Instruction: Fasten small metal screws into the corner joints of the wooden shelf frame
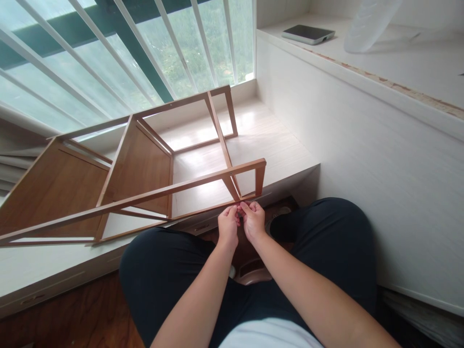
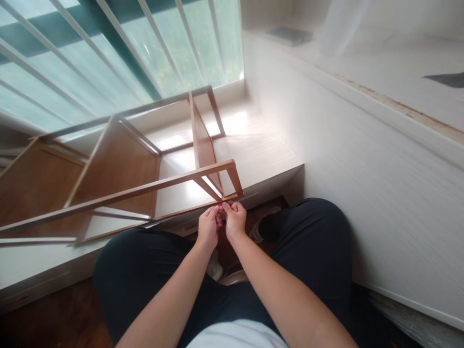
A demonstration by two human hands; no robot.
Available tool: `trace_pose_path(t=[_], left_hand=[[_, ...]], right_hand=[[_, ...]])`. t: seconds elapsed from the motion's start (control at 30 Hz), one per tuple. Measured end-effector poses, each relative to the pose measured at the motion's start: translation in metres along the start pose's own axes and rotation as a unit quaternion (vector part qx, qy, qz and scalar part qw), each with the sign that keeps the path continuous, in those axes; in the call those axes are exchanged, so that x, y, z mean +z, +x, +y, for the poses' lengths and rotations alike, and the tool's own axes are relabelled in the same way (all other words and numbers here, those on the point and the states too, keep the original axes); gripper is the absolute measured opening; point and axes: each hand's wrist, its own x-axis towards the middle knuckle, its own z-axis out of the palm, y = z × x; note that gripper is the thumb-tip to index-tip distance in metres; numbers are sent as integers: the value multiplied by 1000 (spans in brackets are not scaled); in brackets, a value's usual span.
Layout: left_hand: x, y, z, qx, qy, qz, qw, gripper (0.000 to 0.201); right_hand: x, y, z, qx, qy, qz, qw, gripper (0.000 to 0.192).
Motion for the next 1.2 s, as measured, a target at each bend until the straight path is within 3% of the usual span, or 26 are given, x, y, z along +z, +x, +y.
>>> trace_pose_path(t=[0.6,0.87,1.07,1.2], left_hand=[[-1,-4,-7,-9,-46,33,998,28],[2,-3,-13,-15,-38,26,999,34],[2,-5,-14,-24,-41,2,999,40],[2,-4,-14,-21,-19,-13,1000,42]], right_hand=[[-3,9,9,-5,14,25,1000,60],[-8,9,2,33,12,20,999,56],[-22,10,-7,56,-66,6,996,46],[-43,7,-16,95,-158,-62,981,42]])
